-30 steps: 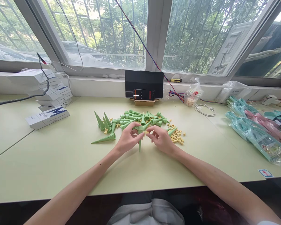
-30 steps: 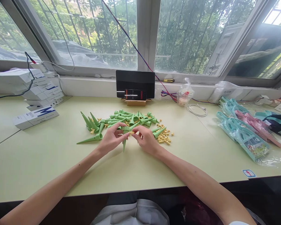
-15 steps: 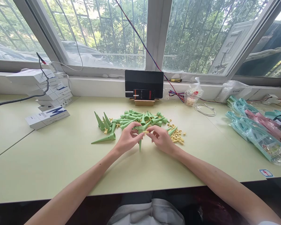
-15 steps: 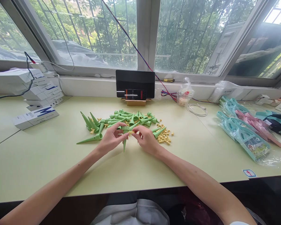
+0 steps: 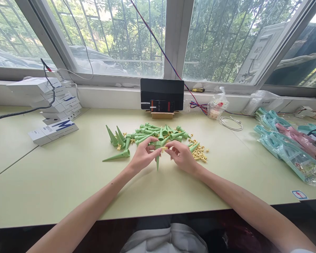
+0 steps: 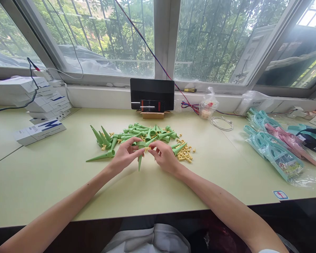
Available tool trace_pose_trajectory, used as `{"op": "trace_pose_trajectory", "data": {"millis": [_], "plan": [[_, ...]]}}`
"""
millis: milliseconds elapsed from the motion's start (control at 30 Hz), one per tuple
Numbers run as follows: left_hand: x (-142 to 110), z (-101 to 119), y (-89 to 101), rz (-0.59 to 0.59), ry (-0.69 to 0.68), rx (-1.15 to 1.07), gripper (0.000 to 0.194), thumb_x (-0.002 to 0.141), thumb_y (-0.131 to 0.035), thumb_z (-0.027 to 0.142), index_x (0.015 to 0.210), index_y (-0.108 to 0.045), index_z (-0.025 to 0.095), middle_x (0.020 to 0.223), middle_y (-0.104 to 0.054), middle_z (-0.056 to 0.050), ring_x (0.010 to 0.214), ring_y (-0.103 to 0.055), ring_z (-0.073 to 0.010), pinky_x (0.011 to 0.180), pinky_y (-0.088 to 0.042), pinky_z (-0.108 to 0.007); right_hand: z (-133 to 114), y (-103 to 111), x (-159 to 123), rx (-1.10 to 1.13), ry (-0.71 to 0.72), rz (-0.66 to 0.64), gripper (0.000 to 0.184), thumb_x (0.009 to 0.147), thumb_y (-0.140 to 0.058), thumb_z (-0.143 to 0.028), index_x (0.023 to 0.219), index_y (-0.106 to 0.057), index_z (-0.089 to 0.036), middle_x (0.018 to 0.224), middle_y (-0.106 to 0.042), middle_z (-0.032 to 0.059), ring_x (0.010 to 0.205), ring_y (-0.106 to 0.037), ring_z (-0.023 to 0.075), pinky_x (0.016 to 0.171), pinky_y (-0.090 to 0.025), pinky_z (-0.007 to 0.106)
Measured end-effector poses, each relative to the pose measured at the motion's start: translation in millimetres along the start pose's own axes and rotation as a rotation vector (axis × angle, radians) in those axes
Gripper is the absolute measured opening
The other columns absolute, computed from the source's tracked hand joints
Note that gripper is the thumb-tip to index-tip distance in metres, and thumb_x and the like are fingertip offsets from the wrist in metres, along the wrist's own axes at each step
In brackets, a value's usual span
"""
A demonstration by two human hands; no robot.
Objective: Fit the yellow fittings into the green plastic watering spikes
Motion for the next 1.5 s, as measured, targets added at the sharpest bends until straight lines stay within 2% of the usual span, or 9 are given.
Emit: {"op": "trace_pose_trajectory", "data": {"millis": [200, 800, 1500], "plan": [[0.1, 1.5, -0.7, -0.003, -0.014, 0.013, 0.042, 0.079, -0.074, 0.041, 0.108, -0.052, 0.02, 0.066, -0.066, 0.0, 0.066, -0.068, -0.0197, 0.057, -0.055, -0.028, 1.0, -0.1, -0.4, 0.015, -0.006, -0.002, 0.02, 0.097, -0.055, -0.039, 0.098, -0.063, -0.021, 0.093, -0.067, 0.0045, 0.058, -0.059, 0.0113, 0.054, -0.05, 0.027], [-0.8, 5.1, -1.5, -0.004, -0.037, 0.038, 0.041, 0.079, -0.073, 0.04, 0.108, -0.052, 0.019, 0.069, -0.065, 0.0, 0.069, -0.068, -0.0193, 0.056, -0.056, -0.028, 0.4, -1.4, -0.1, 0.008, -0.008, -0.02, 0.02, 0.097, -0.054, -0.036, 0.096, -0.062, -0.019, 0.087, -0.066, 0.0044, 0.062, -0.058, 0.0124, 0.055, -0.048, 0.025], [-2.1, 3.8, -4.9, -0.044, -0.095, 0.074, 0.034, 0.085, -0.069, 0.036, 0.11, -0.052, 0.019, 0.081, -0.062, -0.001, 0.072, -0.067, -0.016, 0.062, -0.056, -0.028, -0.3, -4.5, 1.0, -0.003, -0.043, -0.066, 0.031, 0.1, -0.046, -0.037, 0.081, -0.061, -0.017, 0.066, -0.057, 0.0006, 0.056, -0.052, 0.0118, 0.055, -0.044, 0.024]]}}
Point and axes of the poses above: each hand's wrist, its own x-axis towards the middle knuckle, its own y-axis out of the back of the hand, z = x × y, the point moved 8 cm from there along x, towards the middle knuckle
